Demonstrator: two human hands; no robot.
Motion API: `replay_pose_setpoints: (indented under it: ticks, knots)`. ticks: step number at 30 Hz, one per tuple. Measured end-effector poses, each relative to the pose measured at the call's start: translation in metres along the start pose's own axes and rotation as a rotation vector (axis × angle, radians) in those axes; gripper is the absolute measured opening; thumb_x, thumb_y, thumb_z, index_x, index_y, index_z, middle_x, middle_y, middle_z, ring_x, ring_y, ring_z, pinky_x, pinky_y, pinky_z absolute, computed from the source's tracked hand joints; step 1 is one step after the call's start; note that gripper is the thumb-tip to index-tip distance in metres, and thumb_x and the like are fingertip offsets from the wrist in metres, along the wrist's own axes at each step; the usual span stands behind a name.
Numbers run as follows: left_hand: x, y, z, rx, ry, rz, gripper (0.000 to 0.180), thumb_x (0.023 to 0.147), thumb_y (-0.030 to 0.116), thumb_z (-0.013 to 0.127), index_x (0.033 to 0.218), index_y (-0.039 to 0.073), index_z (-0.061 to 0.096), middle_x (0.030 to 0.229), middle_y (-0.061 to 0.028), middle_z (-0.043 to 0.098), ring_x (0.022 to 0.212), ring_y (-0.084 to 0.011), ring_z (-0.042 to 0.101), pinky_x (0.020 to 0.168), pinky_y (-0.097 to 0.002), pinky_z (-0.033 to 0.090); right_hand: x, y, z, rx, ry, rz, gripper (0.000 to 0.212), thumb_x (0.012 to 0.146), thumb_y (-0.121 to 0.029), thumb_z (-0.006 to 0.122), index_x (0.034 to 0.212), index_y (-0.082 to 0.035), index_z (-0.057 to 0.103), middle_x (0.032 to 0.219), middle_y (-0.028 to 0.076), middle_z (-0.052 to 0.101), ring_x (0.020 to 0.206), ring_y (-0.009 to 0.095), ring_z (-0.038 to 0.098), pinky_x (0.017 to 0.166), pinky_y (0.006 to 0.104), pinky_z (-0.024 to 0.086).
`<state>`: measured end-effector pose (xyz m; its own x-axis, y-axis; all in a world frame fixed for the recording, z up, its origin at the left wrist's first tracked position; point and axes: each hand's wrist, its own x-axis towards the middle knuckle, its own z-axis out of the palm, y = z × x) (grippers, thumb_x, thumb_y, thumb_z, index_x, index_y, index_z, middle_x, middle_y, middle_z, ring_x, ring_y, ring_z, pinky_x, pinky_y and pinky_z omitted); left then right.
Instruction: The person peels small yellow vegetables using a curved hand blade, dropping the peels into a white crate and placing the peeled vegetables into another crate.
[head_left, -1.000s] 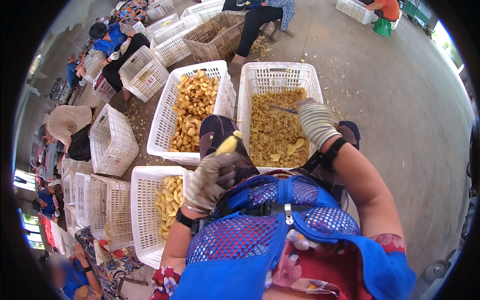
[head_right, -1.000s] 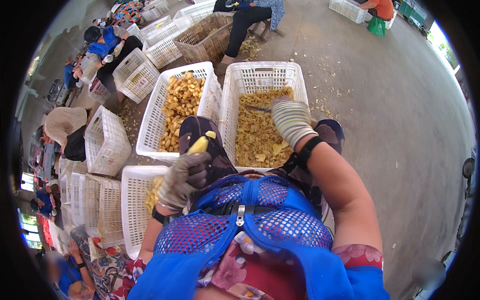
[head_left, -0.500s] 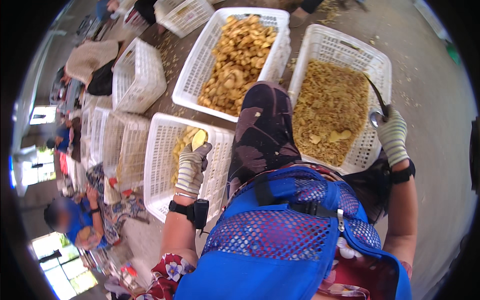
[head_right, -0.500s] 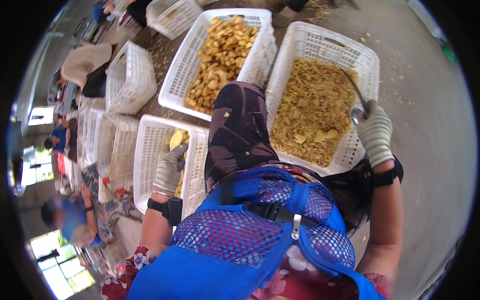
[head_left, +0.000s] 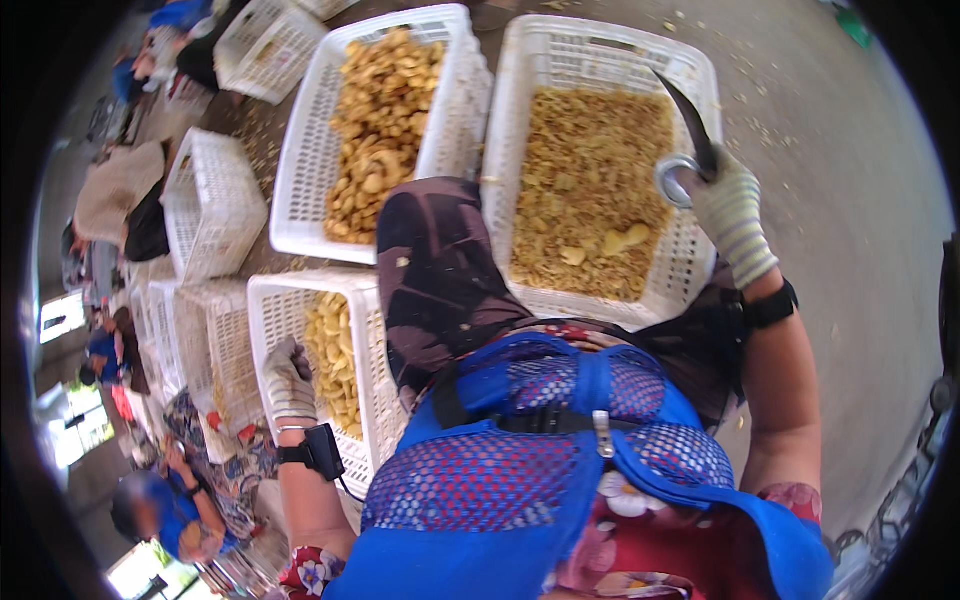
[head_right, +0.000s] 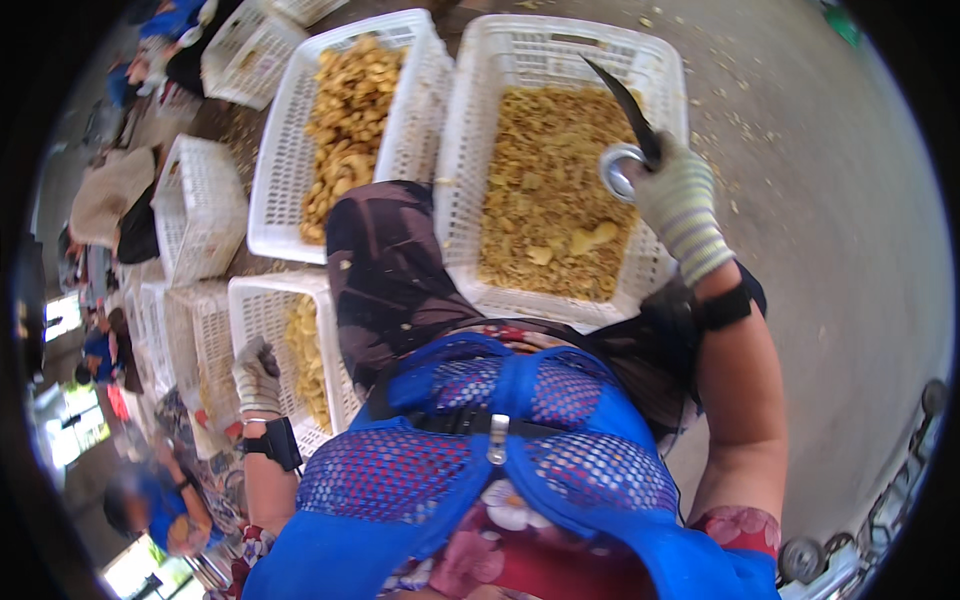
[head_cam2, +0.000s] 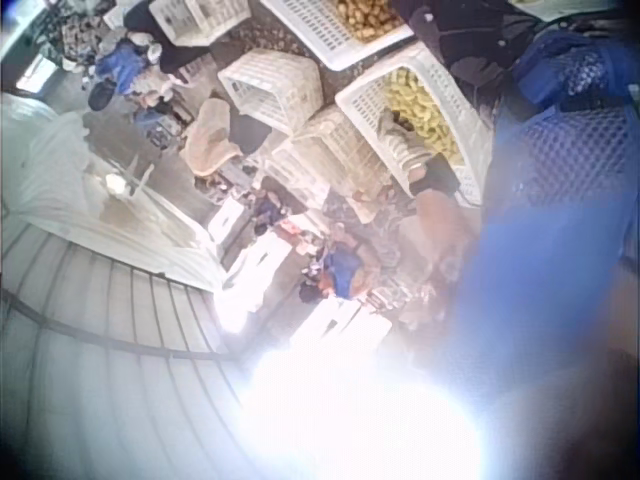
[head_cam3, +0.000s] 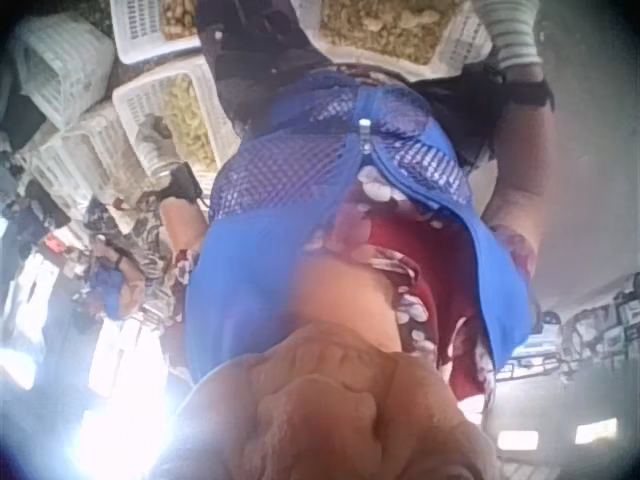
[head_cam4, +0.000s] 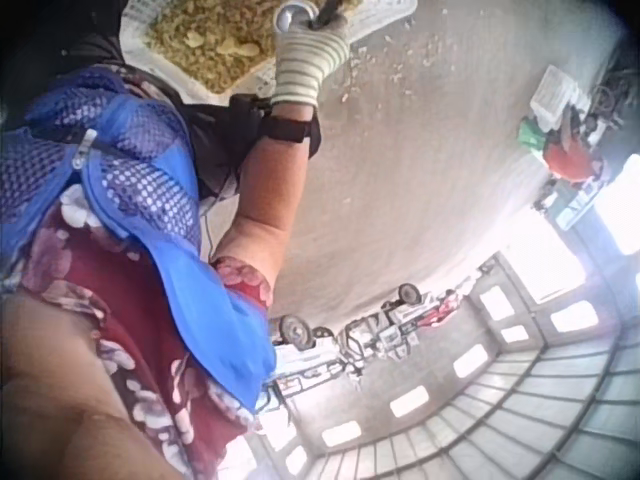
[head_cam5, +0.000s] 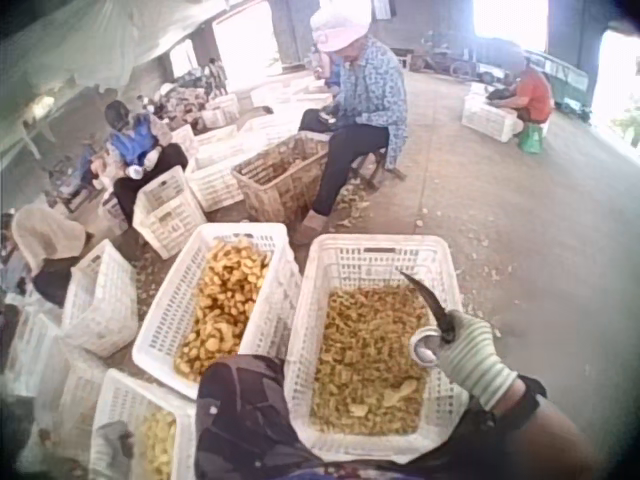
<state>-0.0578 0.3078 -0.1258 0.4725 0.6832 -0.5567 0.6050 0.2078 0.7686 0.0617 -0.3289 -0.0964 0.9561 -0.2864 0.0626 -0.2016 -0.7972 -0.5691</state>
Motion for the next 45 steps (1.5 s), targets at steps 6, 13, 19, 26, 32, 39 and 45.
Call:
replay_pose_setpoints:
  ticks: [6, 13, 19, 26, 32, 39, 45]
  knots:
    - [-0.069, 0.093, 0.221, 0.237, -0.555, 0.38, 0.017, 0.086, 0.023, 0.068, 0.091, 0.008, 0.061, 0.075, -0.0041, 0.058, 0.061, -0.0124, 0.051, 0.054, -0.0257, 0.043, 0.021, 0.013, -0.006, 0.556, 0.005, 0.314, 0.044, 0.076, -0.021, 0.077, 0.112, 0.001, 0.067, 0.089, 0.011, 0.072, 0.078, 0.019, 0.067, 0.073, 0.0317, 0.053]
    - [-0.172, 0.025, 0.439, 0.657, -1.183, 0.394, 0.028, 0.084, 0.024, 0.071, 0.103, 0.004, 0.065, 0.084, -0.0103, 0.066, 0.073, -0.0171, 0.06, 0.064, -0.0305, 0.05, 0.011, 0.032, -0.013, 0.576, 0.062, 0.392, 0.041, 0.075, -0.019, 0.078, 0.109, 0.002, 0.068, 0.086, 0.009, 0.072, 0.077, 0.016, 0.066, 0.074, 0.0307, 0.053]
    - [-0.153, -0.09, 0.494, 1.268, -1.121, 0.473, 0.04, 0.082, 0.031, 0.07, 0.111, 0.002, 0.067, 0.096, -0.0182, 0.071, 0.089, -0.0276, 0.068, 0.08, -0.0373, 0.053, -0.002, 0.023, -0.045, 0.589, 0.088, 0.395, 0.032, 0.078, -0.014, 0.075, 0.102, 0.005, 0.068, 0.079, 0.011, 0.07, 0.069, 0.014, 0.064, 0.067, 0.0292, 0.052]
    - [-0.148, -0.133, 0.502, 1.877, -0.947, 0.427, 0.051, 0.084, 0.039, 0.067, 0.12, 0.003, 0.062, 0.121, -0.0213, 0.064, 0.114, -0.0357, 0.061, 0.096, -0.0426, 0.049, -0.011, 0.026, -0.07, 0.587, 0.022, 0.605, 0.021, 0.08, -0.013, 0.074, 0.093, 0.001, 0.067, 0.074, 0.004, 0.066, 0.068, 0.007, 0.059, 0.062, 0.0248, 0.047]
    - [-0.15, -0.167, 0.501, 1.853, -0.838, 0.264, 0.069, 0.08, 0.037, 0.076, 0.134, 0.002, 0.05, 0.133, -0.0219, 0.057, 0.123, -0.0349, 0.056, 0.1, -0.0419, 0.049, -0.014, 0.029, -0.068, 0.431, 0.022, 0.511, 0.017, 0.082, -0.01, 0.073, 0.096, 0.0, 0.067, 0.079, 0.002, 0.067, 0.075, 0.009, 0.062, 0.07, 0.0252, 0.05]
    - [-0.124, -0.201, 0.48, 1.761, -0.645, 0.107, 0.084, 0.074, 0.036, 0.08, 0.14, 0.002, 0.04, 0.145, -0.023, 0.041, 0.13, -0.0379, 0.048, 0.105, -0.0434, 0.045, -0.011, 0.029, -0.071, 0.327, -0.068, 0.643, 0.016, 0.082, -0.001, 0.071, 0.097, 0.001, 0.066, 0.082, 0.004, 0.068, 0.076, 0.011, 0.063, 0.071, 0.0251, 0.05]
    - [-0.109, -0.208, 0.478, 1.699, -0.635, 0.004, 0.07, 0.075, 0.035, 0.079, 0.13, 0.0, 0.051, 0.131, -0.0218, 0.056, 0.118, -0.0362, 0.058, 0.098, -0.0434, 0.049, -0.015, 0.021, -0.071, 0.26, -0.087, 0.603, 0.016, 0.082, 0.0, 0.07, 0.097, 0.001, 0.066, 0.082, 0.004, 0.068, 0.076, 0.011, 0.064, 0.071, 0.0253, 0.051]
